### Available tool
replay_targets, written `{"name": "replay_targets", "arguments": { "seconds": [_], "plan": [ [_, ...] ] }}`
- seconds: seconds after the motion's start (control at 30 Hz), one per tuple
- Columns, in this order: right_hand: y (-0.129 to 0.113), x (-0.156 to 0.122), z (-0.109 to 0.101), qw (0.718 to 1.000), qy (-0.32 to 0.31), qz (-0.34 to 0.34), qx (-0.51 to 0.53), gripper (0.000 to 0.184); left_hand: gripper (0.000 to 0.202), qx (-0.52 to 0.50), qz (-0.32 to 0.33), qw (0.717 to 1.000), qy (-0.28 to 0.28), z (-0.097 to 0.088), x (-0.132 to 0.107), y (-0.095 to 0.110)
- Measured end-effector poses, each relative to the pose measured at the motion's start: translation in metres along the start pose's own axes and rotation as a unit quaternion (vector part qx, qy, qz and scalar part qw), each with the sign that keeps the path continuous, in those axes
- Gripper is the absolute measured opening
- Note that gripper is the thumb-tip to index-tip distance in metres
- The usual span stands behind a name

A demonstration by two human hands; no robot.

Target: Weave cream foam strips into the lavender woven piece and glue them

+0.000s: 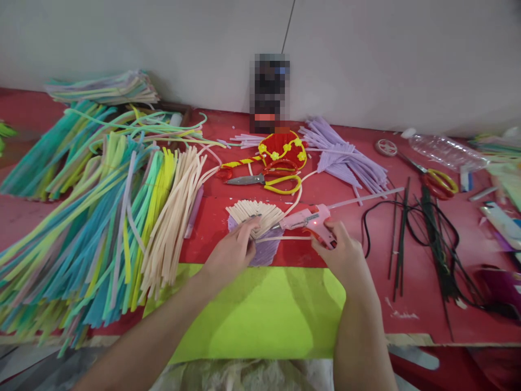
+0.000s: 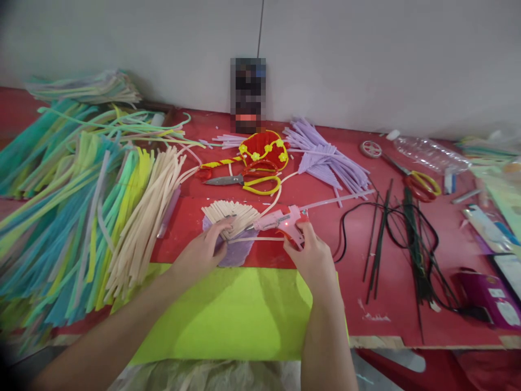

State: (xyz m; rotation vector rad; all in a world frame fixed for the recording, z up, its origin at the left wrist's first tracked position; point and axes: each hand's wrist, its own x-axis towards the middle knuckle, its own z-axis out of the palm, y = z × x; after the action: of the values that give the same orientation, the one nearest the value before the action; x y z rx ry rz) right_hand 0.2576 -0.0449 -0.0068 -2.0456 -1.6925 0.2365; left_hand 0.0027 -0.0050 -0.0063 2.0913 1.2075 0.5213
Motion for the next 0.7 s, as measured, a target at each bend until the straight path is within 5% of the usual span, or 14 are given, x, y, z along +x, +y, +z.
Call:
{"name": "replay_targets", "arguments": {
  "seconds": [0.7],
  "plan": [
    [0.0034,0.0012,-0.0045,1.000,0.010,0.016,-0.004,0.033,0.041,0.002,0.001,1.000,0.001,0.0017,-0.0003,-0.0015]
  ]
}}
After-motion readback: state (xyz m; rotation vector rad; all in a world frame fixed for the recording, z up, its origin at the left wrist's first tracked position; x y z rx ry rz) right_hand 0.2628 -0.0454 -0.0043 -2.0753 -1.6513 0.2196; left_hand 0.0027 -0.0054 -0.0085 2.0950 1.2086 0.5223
